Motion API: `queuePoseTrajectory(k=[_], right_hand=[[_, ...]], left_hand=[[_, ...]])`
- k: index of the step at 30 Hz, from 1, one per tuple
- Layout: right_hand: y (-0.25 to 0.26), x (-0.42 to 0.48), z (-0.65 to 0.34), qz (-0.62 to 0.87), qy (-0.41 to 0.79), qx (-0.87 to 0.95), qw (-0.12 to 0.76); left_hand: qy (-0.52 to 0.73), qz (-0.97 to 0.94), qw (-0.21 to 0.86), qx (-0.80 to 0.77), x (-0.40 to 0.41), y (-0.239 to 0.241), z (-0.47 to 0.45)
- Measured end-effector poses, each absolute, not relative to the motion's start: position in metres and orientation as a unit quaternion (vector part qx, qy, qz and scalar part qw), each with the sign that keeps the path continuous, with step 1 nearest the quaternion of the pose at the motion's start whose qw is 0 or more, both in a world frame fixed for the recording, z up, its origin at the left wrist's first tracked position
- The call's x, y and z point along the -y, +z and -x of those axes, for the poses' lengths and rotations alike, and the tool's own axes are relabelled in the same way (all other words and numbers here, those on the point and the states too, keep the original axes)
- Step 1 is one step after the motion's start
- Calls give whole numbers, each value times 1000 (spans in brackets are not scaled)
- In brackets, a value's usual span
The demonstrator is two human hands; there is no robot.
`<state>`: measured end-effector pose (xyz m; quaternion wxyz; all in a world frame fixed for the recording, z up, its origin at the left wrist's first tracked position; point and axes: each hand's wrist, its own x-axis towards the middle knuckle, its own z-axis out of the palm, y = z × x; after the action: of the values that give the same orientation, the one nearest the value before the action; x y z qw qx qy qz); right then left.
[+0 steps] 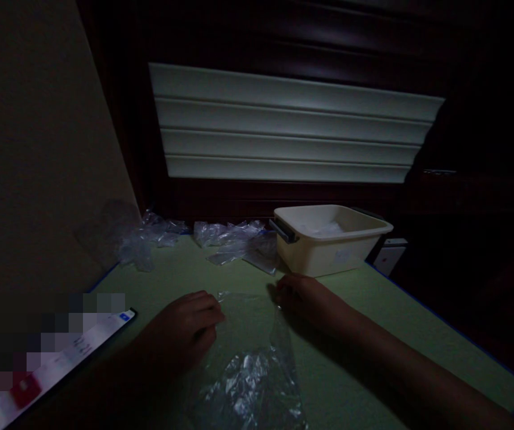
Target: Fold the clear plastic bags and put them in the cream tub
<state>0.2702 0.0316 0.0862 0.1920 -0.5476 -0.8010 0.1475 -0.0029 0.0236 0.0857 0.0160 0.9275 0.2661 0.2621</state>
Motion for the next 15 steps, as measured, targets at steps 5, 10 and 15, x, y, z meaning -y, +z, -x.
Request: queuePoseTrajectory(k=[5, 10, 15], right_hand=[[82, -37, -275, 544, 173, 798, 193], [82, -38, -271, 539, 172, 800, 198], [83, -34, -266, 528, 159, 804, 222]], left_hand=[[298, -894, 0, -336, -35, 83, 5], [265, -883, 31, -387, -39, 77, 3], [258, -871, 62, -414, -39, 72, 4]])
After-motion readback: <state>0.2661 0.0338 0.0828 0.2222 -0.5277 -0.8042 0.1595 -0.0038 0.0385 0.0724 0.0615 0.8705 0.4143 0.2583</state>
